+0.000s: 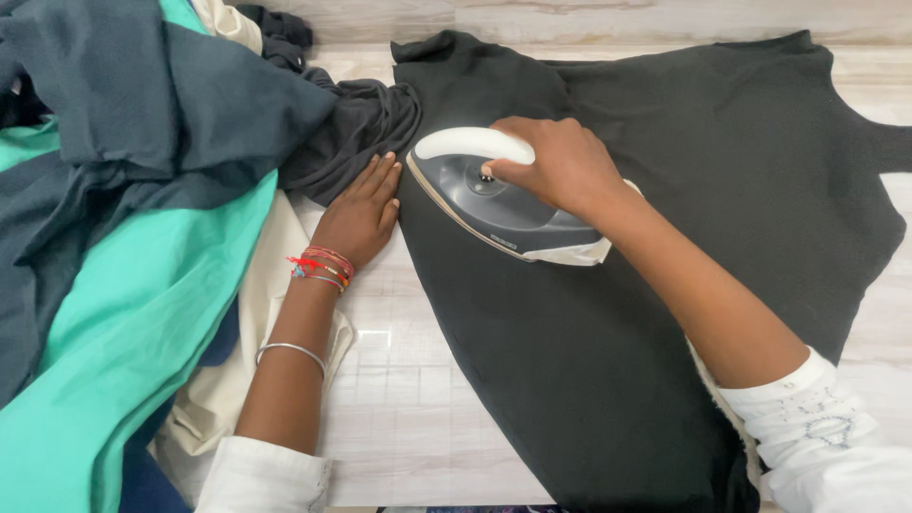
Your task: The person irons a red garment on a table, then sets it aside. The person then lays out a black dress, smooths it, and irons it thoroughly on both sides, flipping it over to continue ironing. The person uses a steam iron throughout the process.
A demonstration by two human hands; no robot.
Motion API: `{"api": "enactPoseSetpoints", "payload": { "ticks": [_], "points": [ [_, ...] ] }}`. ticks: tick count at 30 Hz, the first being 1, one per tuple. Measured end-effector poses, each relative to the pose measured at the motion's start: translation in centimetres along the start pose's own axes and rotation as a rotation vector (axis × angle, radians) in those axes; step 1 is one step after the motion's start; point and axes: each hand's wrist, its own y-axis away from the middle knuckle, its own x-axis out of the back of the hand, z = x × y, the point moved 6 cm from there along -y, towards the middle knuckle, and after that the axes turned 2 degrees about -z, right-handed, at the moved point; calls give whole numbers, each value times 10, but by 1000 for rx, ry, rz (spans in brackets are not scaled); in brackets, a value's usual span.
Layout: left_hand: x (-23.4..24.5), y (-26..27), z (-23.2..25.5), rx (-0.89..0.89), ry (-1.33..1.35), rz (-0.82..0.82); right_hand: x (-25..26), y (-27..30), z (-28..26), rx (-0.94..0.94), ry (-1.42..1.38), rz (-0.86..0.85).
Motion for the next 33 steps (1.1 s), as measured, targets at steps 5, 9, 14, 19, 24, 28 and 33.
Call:
{"api": "enactPoseSetpoints", "payload": {
  "ticks": [5, 9, 14, 19, 24, 28, 33],
  "points": [
    [4, 2, 2, 31, 35, -13, 2, 11, 5, 125, -78, -144],
    [4, 1, 2, 35, 38, -14, 11, 19, 11, 104, -20, -110],
    [4, 1, 4, 43, 18, -22, 9, 24, 19, -81, 47, -31],
    [7, 1, 6, 11, 20, -12, 19, 36, 23, 186, -89, -155],
    [5, 1, 5, 18, 23, -16, 24, 43, 45, 86, 29, -127],
    [4, 2, 5, 36, 25, -19, 27, 44, 62, -138, 78, -1],
    [6, 0, 6, 10, 8, -14, 35, 47, 68, 137, 25, -97]
  ]
}}
